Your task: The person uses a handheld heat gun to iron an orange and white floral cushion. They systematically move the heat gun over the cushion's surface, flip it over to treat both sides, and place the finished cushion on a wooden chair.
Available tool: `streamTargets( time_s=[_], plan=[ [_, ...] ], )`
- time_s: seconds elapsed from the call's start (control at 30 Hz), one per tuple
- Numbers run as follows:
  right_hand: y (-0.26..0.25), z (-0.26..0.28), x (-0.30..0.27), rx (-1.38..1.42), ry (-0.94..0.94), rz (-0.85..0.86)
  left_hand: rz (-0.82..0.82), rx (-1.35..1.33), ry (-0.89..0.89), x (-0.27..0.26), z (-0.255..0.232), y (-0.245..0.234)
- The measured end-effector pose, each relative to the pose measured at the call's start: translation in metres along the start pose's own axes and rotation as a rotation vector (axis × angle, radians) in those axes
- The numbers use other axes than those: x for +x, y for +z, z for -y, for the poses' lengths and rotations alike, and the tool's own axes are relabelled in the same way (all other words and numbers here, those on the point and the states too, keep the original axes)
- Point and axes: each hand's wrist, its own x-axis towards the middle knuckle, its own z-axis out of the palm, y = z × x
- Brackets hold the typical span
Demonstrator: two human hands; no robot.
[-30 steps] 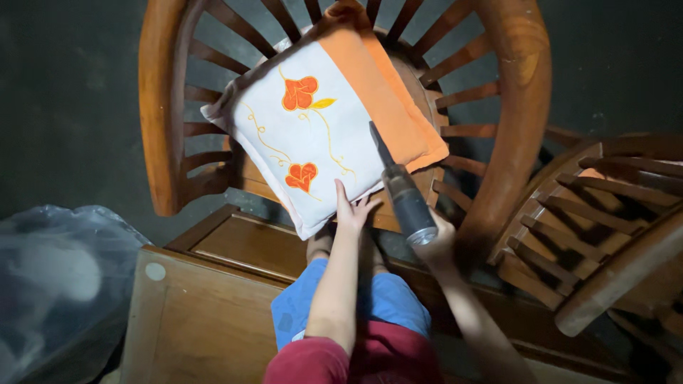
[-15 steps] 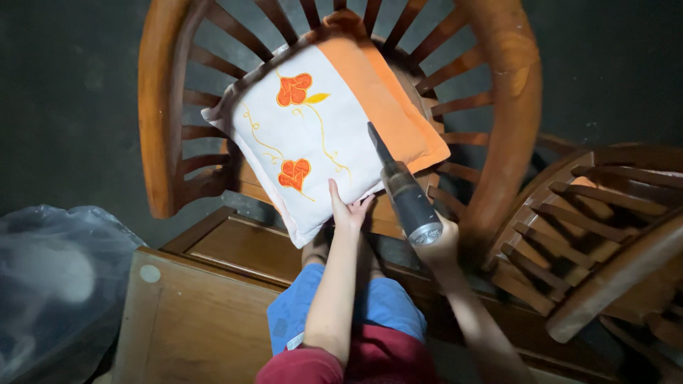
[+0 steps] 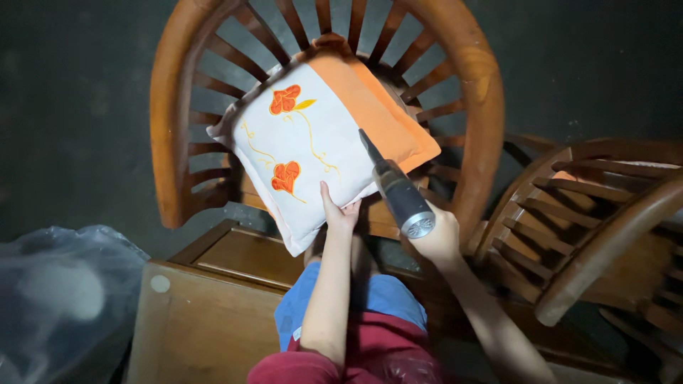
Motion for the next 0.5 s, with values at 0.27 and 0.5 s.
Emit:
streamTargets(
  time_s=[0.27,0.5],
  plan=[
    [0.007,0.021,-0.017,0.008,-0.122,0.131,0.077,-0.045,-0.057,-0.005,-0.008,0.002],
    [-0.025,0.024,0.012,-0.142,0.028,-0.021,0.054,0.004,-0.016,-0.029,-0.013,0.027]
  ],
)
